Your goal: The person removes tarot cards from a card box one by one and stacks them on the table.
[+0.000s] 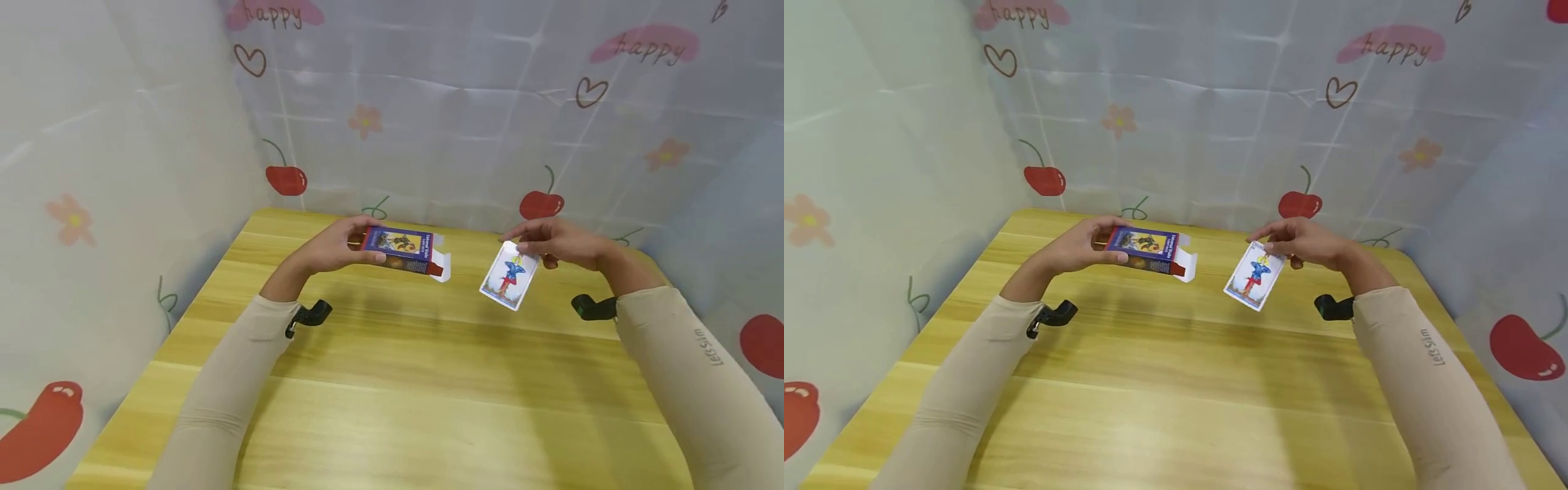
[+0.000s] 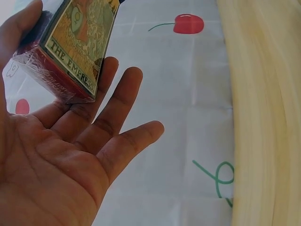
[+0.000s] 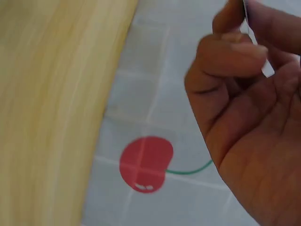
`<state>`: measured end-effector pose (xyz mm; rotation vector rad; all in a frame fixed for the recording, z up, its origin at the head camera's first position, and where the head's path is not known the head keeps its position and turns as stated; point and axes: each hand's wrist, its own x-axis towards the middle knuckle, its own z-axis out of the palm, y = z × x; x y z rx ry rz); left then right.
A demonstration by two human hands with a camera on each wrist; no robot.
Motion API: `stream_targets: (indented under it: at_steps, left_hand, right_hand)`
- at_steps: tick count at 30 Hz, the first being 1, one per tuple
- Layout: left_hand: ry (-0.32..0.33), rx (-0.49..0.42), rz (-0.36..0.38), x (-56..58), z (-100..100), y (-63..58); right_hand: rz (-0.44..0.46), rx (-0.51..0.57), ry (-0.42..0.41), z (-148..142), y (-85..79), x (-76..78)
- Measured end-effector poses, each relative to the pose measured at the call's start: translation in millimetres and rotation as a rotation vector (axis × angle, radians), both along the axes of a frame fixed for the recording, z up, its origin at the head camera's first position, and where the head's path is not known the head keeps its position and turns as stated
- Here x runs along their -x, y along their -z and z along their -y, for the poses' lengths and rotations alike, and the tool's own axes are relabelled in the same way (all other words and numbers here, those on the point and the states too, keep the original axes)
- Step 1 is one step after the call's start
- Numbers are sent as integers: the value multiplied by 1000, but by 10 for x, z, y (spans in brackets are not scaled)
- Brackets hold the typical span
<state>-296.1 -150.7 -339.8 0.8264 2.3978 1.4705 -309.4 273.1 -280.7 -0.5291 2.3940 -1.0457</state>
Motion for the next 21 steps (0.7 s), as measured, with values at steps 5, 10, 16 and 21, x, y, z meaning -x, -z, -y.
stream_targets:
  at_steps: [5, 10, 16, 21]
  left_hand:
    - [-10, 5, -7, 12, 18, 26]
    - [-5, -3, -3, 13, 20, 26]
    - [-9, -2, -15, 19, 33, 29]
    - [7, -13, -21, 40, 44, 53]
  right_hand:
    - [-29, -246, -100, 24, 14, 188]
    - [-23, -304, -140, 39, 258, 354]
    - [4, -302, -173, 1, 634, 551]
    - [23, -301, -173, 12, 852, 645]
